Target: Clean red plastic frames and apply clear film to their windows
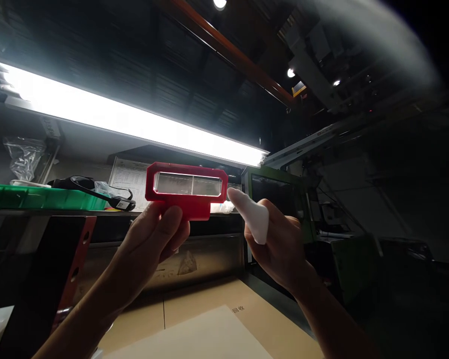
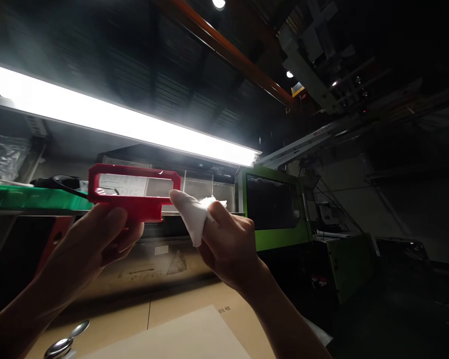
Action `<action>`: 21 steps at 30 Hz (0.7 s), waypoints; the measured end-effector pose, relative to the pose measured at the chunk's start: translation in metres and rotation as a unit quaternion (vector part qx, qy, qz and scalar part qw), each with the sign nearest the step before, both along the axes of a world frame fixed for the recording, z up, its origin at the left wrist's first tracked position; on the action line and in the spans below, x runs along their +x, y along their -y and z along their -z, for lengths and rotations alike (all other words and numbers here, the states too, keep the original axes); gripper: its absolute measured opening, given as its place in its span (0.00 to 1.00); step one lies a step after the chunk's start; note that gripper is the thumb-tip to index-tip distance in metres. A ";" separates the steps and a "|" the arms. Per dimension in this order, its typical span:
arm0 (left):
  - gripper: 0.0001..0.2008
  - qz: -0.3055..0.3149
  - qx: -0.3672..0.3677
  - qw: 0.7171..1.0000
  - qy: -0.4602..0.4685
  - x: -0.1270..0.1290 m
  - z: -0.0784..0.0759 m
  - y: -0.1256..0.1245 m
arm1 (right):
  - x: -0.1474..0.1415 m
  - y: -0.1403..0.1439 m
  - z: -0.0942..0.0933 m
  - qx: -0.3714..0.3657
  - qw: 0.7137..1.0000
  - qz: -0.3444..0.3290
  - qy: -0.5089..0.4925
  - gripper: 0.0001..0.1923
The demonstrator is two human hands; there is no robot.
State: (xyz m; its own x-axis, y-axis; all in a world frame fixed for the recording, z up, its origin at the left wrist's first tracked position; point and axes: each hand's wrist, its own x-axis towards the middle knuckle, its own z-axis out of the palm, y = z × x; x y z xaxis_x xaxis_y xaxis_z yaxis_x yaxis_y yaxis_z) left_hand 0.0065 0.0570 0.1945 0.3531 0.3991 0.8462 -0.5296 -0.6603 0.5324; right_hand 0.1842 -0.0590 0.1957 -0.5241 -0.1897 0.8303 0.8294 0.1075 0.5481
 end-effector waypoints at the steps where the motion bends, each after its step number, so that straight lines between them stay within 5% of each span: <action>1: 0.18 -0.003 -0.002 1.000 0.000 0.000 0.000 0.000 | -0.001 -0.001 0.000 -0.002 1.000 0.003 -0.003 0.11; 10: 0.20 0.000 0.005 1.000 0.009 -0.001 -0.002 0.005 | -0.007 -0.002 -0.002 0.043 0.997 0.059 0.018 0.12; 15: 0.16 -0.001 0.024 1.000 0.005 -0.002 -0.003 0.004 | -0.016 -0.002 0.001 0.004 0.997 0.078 0.012 0.11; 19: 0.19 -0.001 0.011 1.000 0.004 -0.002 -0.003 0.006 | -0.017 -0.001 0.006 -0.060 0.996 -0.035 -0.060 0.11; 21: 0.21 0.002 -0.006 1.000 0.008 -0.002 -0.002 0.006 | -0.018 -0.002 0.005 -0.134 0.967 -0.150 -0.160 0.13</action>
State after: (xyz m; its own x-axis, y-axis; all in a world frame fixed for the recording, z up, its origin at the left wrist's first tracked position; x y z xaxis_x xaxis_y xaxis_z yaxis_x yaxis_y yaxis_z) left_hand 0.0042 0.0510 0.1965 0.3414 0.4069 0.8473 -0.5409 -0.6521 0.5312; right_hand 0.1662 -0.0574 0.1904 -0.1872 -0.0495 0.9811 0.8617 0.4713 0.1882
